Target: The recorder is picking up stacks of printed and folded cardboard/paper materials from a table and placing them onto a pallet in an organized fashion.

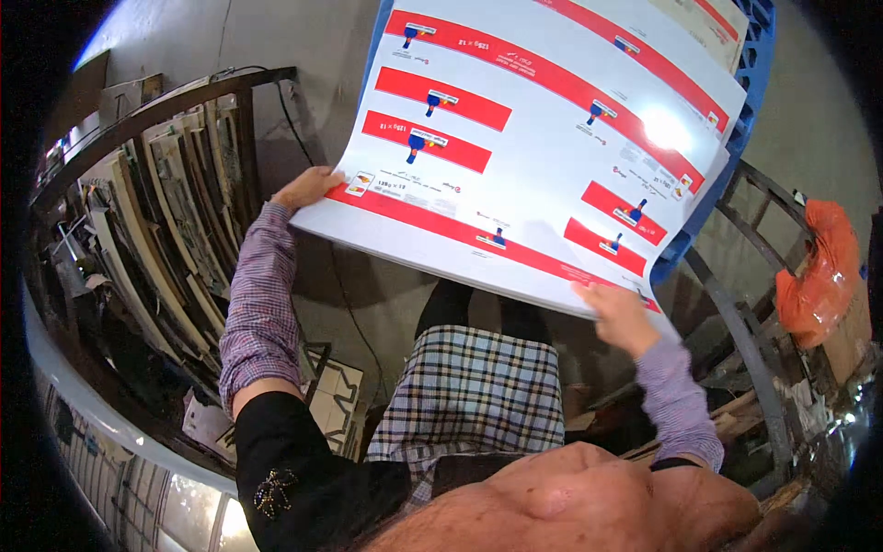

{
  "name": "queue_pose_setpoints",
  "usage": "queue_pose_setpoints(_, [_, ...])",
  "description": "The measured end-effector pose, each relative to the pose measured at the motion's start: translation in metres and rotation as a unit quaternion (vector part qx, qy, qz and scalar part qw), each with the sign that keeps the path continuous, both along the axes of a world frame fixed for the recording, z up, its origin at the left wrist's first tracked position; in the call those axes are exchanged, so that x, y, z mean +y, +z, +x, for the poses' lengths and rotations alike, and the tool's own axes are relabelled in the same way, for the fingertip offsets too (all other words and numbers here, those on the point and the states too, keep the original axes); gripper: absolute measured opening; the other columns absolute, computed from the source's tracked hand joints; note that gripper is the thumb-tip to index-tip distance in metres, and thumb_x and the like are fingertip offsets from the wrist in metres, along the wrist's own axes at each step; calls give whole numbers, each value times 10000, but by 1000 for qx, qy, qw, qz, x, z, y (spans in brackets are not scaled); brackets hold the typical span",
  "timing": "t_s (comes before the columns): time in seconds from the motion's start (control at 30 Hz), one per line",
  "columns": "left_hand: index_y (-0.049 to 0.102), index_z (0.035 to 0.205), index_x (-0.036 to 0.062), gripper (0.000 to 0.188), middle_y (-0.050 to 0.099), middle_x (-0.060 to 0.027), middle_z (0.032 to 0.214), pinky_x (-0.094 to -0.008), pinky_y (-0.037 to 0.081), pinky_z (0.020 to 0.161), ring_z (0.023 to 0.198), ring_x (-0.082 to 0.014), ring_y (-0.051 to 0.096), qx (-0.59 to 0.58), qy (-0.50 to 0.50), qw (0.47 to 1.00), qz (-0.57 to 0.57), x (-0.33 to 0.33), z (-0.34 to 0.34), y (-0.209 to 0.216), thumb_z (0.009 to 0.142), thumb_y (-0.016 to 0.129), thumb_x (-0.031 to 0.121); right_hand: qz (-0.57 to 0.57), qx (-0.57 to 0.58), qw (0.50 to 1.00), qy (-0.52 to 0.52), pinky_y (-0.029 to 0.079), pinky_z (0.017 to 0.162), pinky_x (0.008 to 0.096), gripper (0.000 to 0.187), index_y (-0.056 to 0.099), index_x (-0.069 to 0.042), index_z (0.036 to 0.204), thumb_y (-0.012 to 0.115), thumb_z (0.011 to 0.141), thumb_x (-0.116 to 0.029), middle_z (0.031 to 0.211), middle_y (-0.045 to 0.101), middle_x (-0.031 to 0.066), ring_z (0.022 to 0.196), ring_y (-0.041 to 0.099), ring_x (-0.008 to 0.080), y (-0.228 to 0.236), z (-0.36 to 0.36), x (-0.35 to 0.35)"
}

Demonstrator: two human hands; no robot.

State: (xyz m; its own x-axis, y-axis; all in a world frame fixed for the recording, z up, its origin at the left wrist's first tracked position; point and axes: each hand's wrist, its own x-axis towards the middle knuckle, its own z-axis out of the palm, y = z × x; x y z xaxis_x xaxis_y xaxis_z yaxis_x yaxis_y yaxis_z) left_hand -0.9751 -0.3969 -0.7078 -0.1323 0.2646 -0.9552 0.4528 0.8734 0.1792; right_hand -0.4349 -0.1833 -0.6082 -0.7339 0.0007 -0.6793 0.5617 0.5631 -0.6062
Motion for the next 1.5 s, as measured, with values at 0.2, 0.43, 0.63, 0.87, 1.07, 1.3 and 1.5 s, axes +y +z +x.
queue_pose_setpoints(0.2, [592,936,-58,217,644,-100,873,-292,496,724,820,-144,594,-34,336,931,139,-51,56,1,872,603,149,-49,0,988,146,348,968,504,552,527,-41,1187,680,701,-253,1147,526,193,1100,499,338,-41,1,-11])
queue_pose_setpoints(0.43, [541,1124,-64,525,653,-193,958,-354,533,790,843,-246,662,-121,432,886,117,-19,53,-18,773,703,291,474,179,847,-160,463,822,428,431,533,-48,1141,569,835,-349,1033,561,178,937,566,355,-186,-126,257])
queue_pose_setpoints(0.63, [542,1112,-54,631,656,-194,940,-366,559,735,784,-247,671,-76,419,897,121,5,58,9,714,745,391,447,129,871,-157,449,818,370,550,583,-24,1005,602,798,-533,987,564,166,941,529,303,-188,-198,258])
queue_pose_setpoints(0.87, [554,1084,-32,350,657,-96,906,-297,544,720,803,-153,642,-171,365,876,266,-11,100,91,793,690,107,230,-124,962,-82,448,724,330,587,627,-22,873,754,656,-553,860,622,98,798,569,189,-168,-162,339])
queue_pose_setpoints(1.07, [577,1050,-49,312,655,-108,913,-293,542,709,816,-160,636,-101,445,857,241,-44,107,85,804,672,120,76,-44,994,-67,482,747,291,480,667,8,932,822,622,-325,852,664,91,776,614,169,-93,-196,311])
queue_pose_setpoints(1.3, [582,1043,-50,317,649,-130,936,-328,508,780,854,-194,630,-91,473,844,233,-18,107,47,804,662,142,159,85,981,-74,480,735,348,423,626,56,955,763,668,-223,864,660,122,813,618,224,15,-192,258])
queue_pose_setpoints(1.5, [595,1064,-66,383,656,-133,951,-321,507,760,845,-191,634,-29,456,857,238,27,81,-20,799,685,194,153,107,966,-176,473,815,351,422,596,-38,1116,640,700,-87,1041,637,171,964,604,354,38,-156,187])
